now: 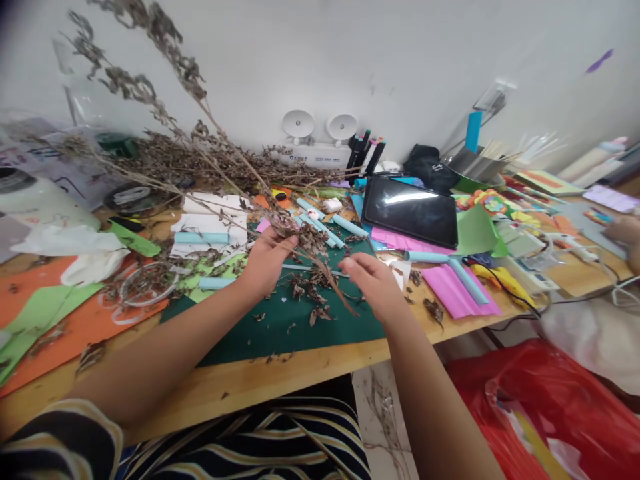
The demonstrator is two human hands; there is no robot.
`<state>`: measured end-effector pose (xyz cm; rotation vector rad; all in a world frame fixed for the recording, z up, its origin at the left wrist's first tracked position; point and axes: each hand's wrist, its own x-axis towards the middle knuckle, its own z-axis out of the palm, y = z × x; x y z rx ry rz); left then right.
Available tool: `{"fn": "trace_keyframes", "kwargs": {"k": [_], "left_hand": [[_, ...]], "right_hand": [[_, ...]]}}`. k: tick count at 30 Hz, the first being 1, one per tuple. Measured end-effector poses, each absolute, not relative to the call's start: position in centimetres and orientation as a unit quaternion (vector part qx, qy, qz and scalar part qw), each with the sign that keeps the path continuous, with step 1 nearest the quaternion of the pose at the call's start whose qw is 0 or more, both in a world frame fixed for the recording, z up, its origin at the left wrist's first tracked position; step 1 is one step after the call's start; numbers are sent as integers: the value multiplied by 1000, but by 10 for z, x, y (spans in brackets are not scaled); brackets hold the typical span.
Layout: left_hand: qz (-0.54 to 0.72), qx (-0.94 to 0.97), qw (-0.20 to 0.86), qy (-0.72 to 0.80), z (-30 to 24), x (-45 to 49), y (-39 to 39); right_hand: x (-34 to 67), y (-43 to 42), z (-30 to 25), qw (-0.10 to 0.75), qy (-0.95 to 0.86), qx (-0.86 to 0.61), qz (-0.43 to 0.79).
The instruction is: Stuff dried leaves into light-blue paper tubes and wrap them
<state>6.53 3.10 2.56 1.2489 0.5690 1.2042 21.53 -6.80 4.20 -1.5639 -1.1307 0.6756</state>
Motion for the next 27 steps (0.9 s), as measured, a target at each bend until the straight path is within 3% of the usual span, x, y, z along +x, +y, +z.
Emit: {"fn": "trace_keyframes", "kwargs": {"k": [3,5,12,18,27], "left_hand": [[522,530,618,253,24,66,30],[522,529,615,264,23,66,30],[536,509,621,260,24,65,31],[551,507,611,257,20,63,37],[556,513,607,244,19,63,38]], "right_hand": [[206,-67,53,417,-526,-675,307],[199,-65,56,406,-516,-685,317],[192,-61,41,529,-473,-655,261],[207,-60,25,575,-424,-667,210],[249,-83,26,406,-442,-778,186]]}}
